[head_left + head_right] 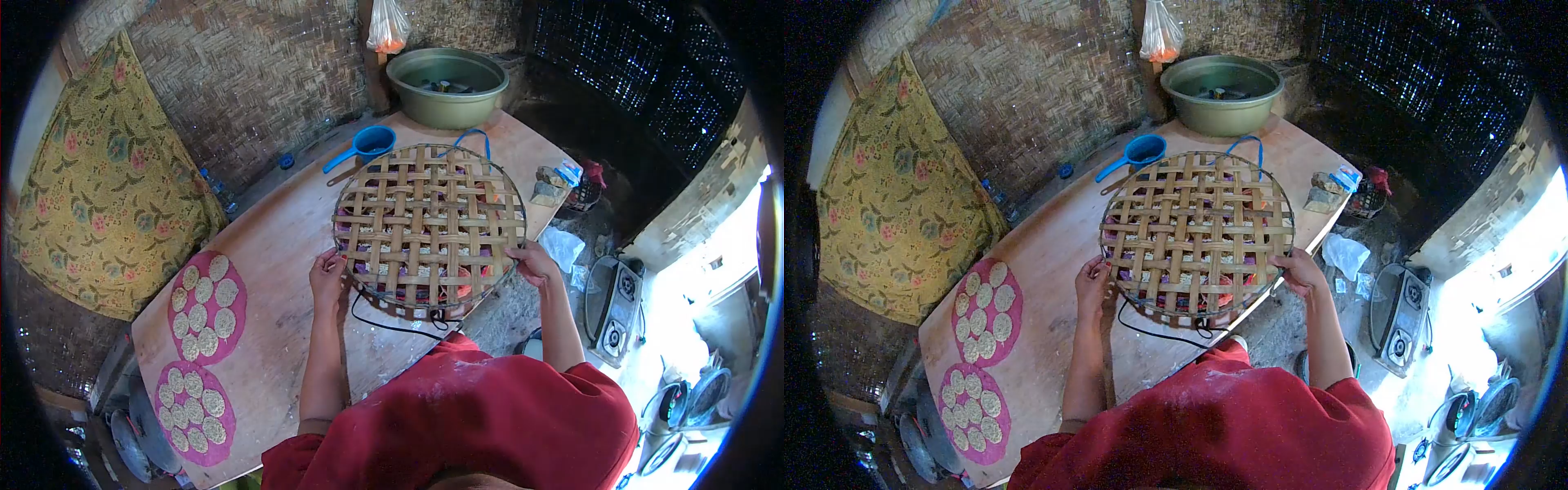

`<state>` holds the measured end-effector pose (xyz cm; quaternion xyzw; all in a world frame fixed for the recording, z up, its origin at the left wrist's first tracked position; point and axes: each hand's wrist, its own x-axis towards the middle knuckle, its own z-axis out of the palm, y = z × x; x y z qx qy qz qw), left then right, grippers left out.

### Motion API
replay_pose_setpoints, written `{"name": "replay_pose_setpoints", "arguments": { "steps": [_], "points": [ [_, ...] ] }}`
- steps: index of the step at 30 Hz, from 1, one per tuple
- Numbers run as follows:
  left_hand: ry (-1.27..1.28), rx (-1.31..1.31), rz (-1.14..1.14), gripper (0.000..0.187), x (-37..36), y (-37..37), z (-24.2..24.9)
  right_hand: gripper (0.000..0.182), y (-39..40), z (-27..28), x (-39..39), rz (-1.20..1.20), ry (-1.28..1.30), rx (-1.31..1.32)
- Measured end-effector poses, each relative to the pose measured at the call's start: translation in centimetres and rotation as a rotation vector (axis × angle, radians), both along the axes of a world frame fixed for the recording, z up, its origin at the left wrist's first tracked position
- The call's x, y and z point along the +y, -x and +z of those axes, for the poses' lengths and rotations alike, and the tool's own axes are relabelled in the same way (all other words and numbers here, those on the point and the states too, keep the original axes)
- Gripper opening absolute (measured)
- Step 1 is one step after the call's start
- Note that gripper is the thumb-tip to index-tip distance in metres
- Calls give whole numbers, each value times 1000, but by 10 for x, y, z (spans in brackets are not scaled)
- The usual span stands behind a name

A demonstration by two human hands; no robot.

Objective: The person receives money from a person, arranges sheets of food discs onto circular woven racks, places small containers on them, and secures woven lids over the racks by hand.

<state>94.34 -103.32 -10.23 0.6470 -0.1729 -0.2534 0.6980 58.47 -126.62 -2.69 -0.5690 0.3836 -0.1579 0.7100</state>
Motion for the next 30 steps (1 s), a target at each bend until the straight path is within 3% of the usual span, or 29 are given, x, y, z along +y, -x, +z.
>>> {"name": "replay_pose_setpoints", "arguments": {
  "steps": [4,6,9,12,15,17,19,21,24,25,27,28,30],
  "points": [
    [34,14,10,38,-3,-3,-8,35,7,-38,-21,-64,-149,-205],
    [15,-5,4,37,-3,-2,-4,38,2,-22,-8,-249,-318,-450],
    [5,53,18,37,-3,3,2,37,11,-46,-24,-175,-501,-621],
    [27,36,27,36,-4,2,0,33,9,-51,-24,-292,-558,-593],
    [7,-25,16,37,-4,-4,-2,31,27,-79,-41,-224,-509,-512],
    [5,-16,25,37,-5,-5,1,22,30,-81,-45,-302,-432,-417],
    [5,-8,40,38,-6,-3,5,20,43,-74,-47,-215,43,-94],
    [38,37,42,38,-6,0,7,16,53,-70,-48,-237,297,235],
    [76,51,56,37,-5,1,6,10,83,-92,-70,17,775,804],
    [70,55,48,37,-4,2,7,10,93,-97,-75,35,786,798],
    [93,63,53,39,-1,0,6,15,110,-106,-91,430,880,1054],
    [126,106,31,40,1,0,6,15,110,-105,-97,444,897,1049],
    [165,151,37,41,5,2,7,15,102,-94,-106,134,1025,1218]
  ]
}}
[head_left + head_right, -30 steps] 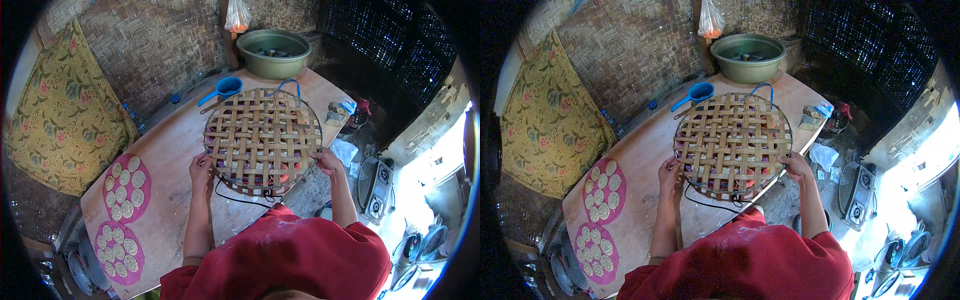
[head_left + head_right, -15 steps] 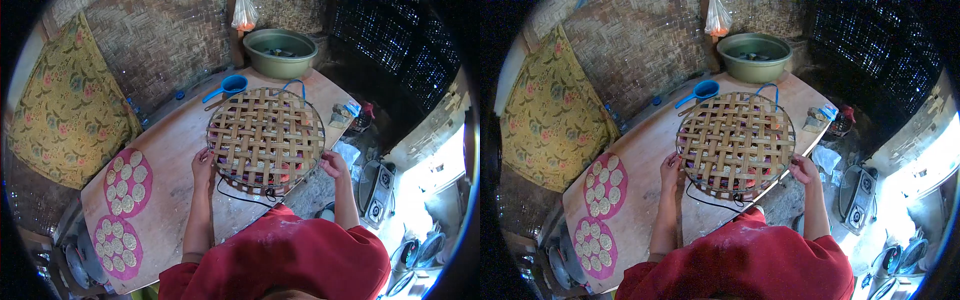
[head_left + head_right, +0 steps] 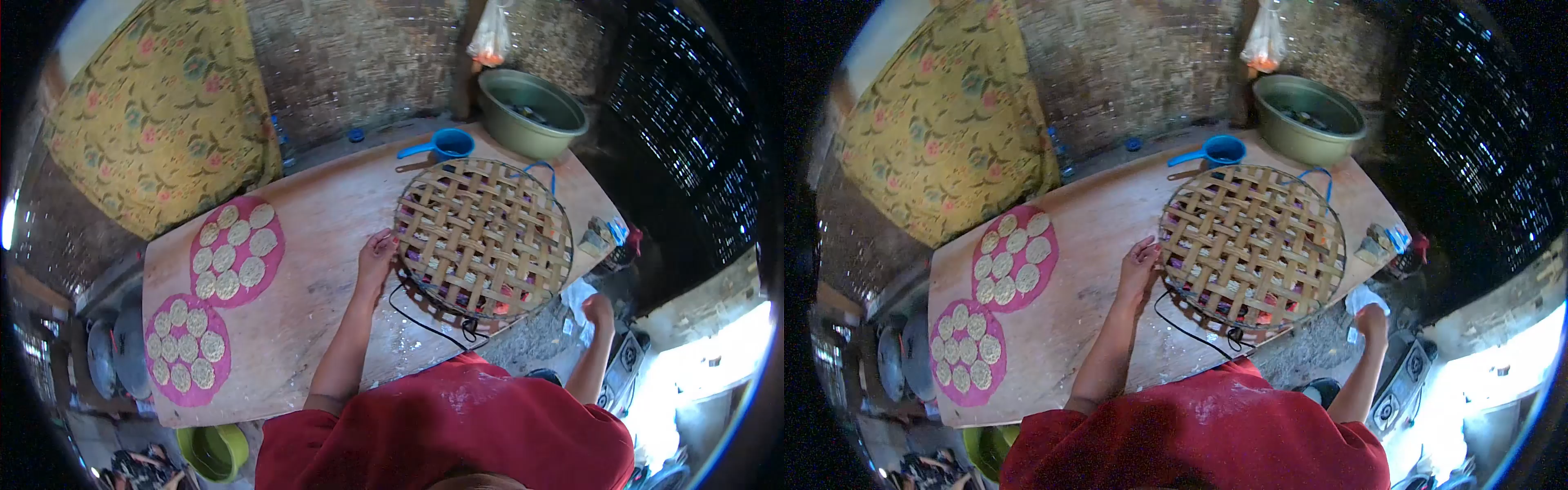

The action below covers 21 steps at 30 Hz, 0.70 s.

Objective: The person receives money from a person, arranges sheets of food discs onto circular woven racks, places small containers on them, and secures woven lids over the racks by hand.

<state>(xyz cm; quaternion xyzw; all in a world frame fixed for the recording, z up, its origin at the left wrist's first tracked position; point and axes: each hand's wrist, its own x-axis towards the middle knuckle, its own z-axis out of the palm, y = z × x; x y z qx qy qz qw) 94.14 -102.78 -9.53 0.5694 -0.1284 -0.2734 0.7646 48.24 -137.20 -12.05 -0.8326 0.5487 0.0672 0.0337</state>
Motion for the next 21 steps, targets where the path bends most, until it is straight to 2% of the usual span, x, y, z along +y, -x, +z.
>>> {"name": "replay_pose_setpoints", "arguments": {
  "steps": [1,5,6,7,11,13,14,16,18,19,21],
  "points": [
    [1,6,-6,40,5,0,1,17,-25,47,24,-131,26,-122],
    [-66,2,85,37,54,-14,2,20,-131,143,71,25,249,-553],
    [-72,-45,126,36,71,-18,2,19,-154,150,71,205,184,-617],
    [-79,-91,164,35,86,-21,3,19,-181,157,76,243,175,-626],
    [-148,-247,412,33,180,-44,-1,17,-311,196,158,716,-178,-817],
    [-311,-444,654,30,237,-59,-11,18,-375,173,180,870,-407,-852],
    [-424,-514,780,31,268,-56,1,19,-405,175,203,952,-411,-772],
    [-509,-504,975,32,344,-57,-14,19,-459,165,256,1116,-485,-692],
    [-618,-388,1188,27,407,-32,13,20,-505,145,312,1248,-630,-624],
    [-751,-502,1302,27,446,-23,3,20,-523,136,344,1296,-699,-554],
    [-852,-471,1489,29,523,-11,-16,20,-552,92,405,1395,-989,-582]
  ]
}}
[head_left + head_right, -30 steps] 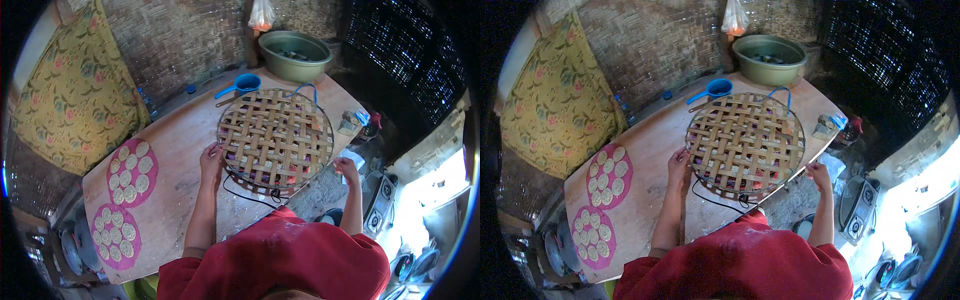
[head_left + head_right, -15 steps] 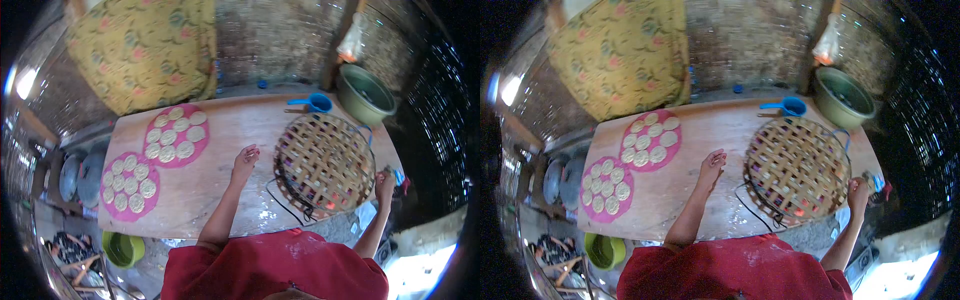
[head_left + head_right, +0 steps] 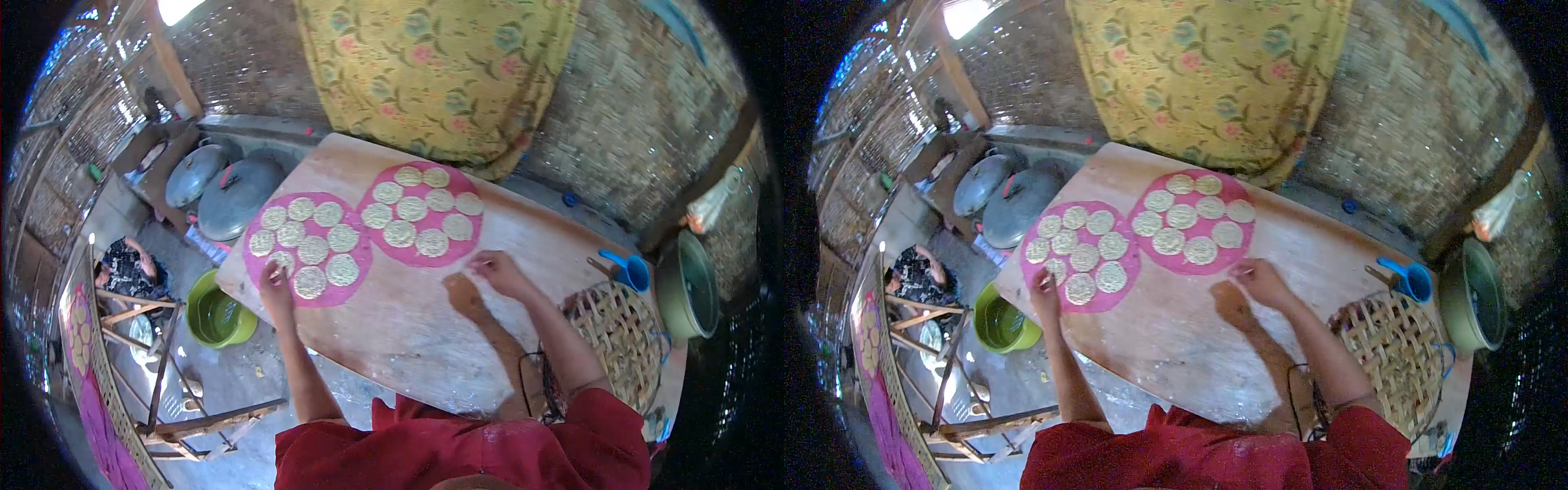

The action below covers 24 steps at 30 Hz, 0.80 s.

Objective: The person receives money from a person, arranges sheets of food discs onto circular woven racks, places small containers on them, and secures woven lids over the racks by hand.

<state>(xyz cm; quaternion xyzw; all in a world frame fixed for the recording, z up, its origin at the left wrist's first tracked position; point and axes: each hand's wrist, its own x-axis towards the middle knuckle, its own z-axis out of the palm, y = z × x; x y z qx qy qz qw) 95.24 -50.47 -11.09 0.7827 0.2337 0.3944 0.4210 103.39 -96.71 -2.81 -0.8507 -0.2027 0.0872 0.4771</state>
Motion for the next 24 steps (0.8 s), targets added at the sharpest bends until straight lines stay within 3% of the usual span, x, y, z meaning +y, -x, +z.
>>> {"name": "replay_pose_setpoints", "arguments": {
  "steps": [1,4,5,7,11,13,17,19,22,24],
  "points": [
    [-85,28,80,30,28,7,1,22,-13,-29,31,46,-134,241],
    [37,133,131,36,115,3,-27,28,-11,-63,129,76,-625,894],
    [34,126,159,36,135,-3,-36,28,-13,-77,154,105,-617,897],
    [-85,280,132,38,175,-18,-51,17,-24,-107,198,-163,-705,989],
    [-178,419,118,40,203,-57,-50,15,-39,-112,236,-197,-774,1051],
    [-126,572,75,38,211,-75,-45,15,-42,-103,241,-80,-517,927],
    [-87,560,161,35,199,-95,-21,18,-35,-93,254,-154,-324,739],
    [-224,643,194,37,215,-112,-38,18,-34,-96,256,-179,-318,706],
    [-232,657,166,36,198,-117,-11,18,-35,-98,254,-228,-305,681],
    [-253,524,165,31,224,-130,-34,22,-34,-102,252,-255,-427,731]
  ]
}}
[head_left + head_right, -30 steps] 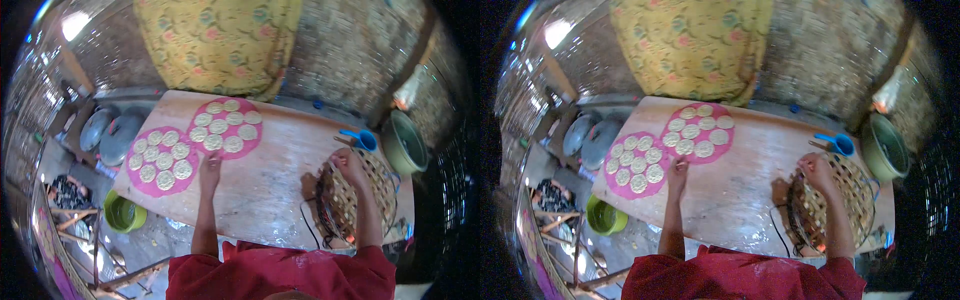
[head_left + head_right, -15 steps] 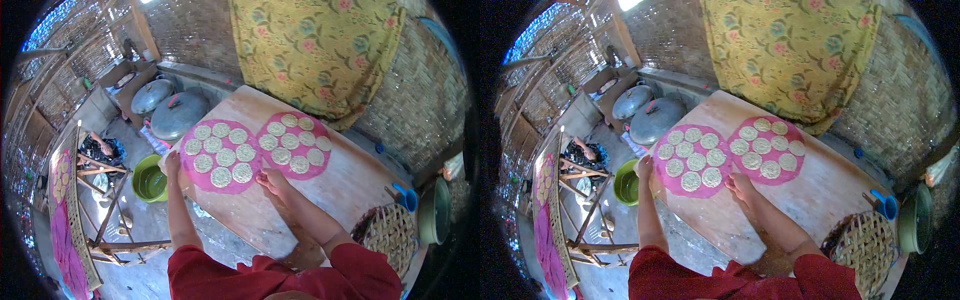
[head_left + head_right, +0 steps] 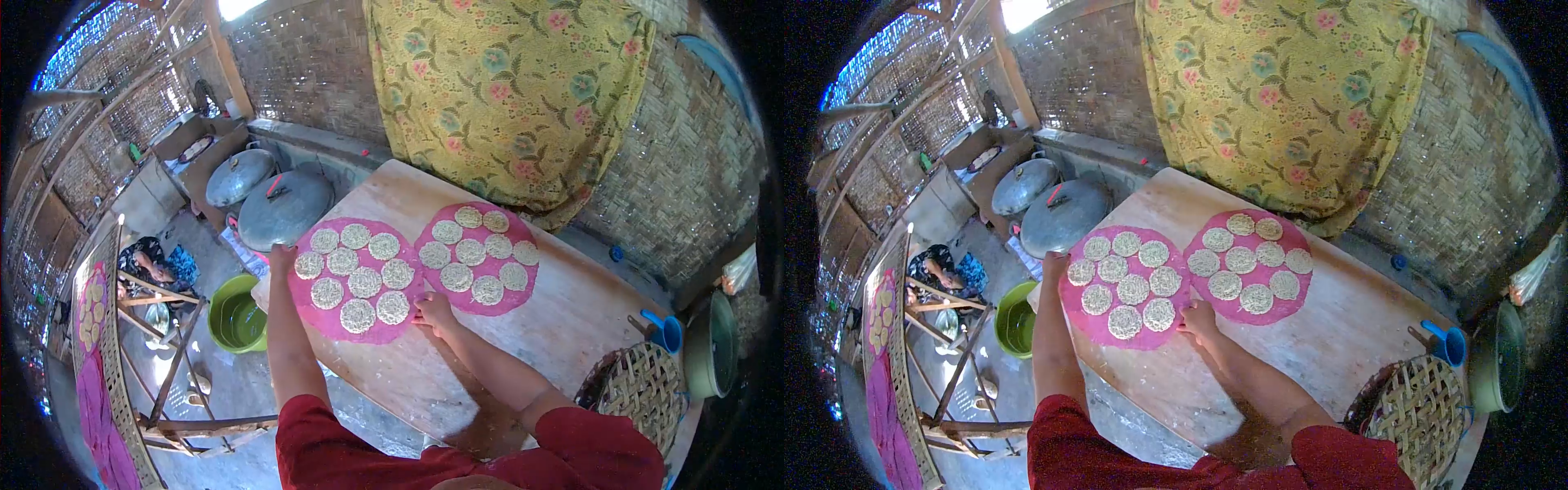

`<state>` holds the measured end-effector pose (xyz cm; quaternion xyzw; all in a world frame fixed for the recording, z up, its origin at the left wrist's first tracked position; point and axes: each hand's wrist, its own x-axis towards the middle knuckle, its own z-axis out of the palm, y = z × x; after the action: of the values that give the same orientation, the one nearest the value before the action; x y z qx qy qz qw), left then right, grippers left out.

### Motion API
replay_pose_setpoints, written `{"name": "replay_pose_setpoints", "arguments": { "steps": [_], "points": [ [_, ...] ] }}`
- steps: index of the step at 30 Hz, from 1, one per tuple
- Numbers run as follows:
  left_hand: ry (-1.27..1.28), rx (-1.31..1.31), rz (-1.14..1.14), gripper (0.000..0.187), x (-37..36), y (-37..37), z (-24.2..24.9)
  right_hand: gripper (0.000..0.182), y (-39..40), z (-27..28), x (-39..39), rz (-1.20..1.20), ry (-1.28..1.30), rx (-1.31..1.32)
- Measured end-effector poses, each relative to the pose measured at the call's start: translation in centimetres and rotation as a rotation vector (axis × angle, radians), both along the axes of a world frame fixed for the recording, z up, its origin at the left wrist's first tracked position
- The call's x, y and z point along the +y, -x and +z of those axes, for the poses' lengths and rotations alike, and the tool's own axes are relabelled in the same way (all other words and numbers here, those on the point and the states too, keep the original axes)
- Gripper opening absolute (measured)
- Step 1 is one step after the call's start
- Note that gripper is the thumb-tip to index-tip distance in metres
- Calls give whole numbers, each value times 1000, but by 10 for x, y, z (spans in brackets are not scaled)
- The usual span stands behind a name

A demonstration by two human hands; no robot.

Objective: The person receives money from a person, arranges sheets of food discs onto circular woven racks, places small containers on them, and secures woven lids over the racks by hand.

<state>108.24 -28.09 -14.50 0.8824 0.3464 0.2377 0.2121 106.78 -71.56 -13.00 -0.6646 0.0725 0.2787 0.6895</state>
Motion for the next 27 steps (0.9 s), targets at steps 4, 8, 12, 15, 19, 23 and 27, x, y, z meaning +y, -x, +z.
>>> {"name": "replay_pose_setpoints", "arguments": {
  "steps": [4,8,12,15,19,23,27],
  "points": [
    [143,-147,-135,24,2,-5,12,20,-1,10,0,6,-76,-74],
    [13,-172,-218,17,-38,12,90,20,-5,57,-14,73,-65,-361],
    [119,-260,-465,19,-94,22,157,20,-12,115,-76,56,122,-582],
    [169,-228,-631,19,-184,45,225,21,5,169,-163,48,283,-601],
    [418,-486,-910,11,-317,40,248,24,66,235,-304,28,286,-614],
    [438,-540,-1123,8,-469,38,238,24,149,271,-445,-250,479,-627],
    [699,-560,-1280,7,-633,48,215,23,239,286,-560,-605,581,-417]
  ]
}}
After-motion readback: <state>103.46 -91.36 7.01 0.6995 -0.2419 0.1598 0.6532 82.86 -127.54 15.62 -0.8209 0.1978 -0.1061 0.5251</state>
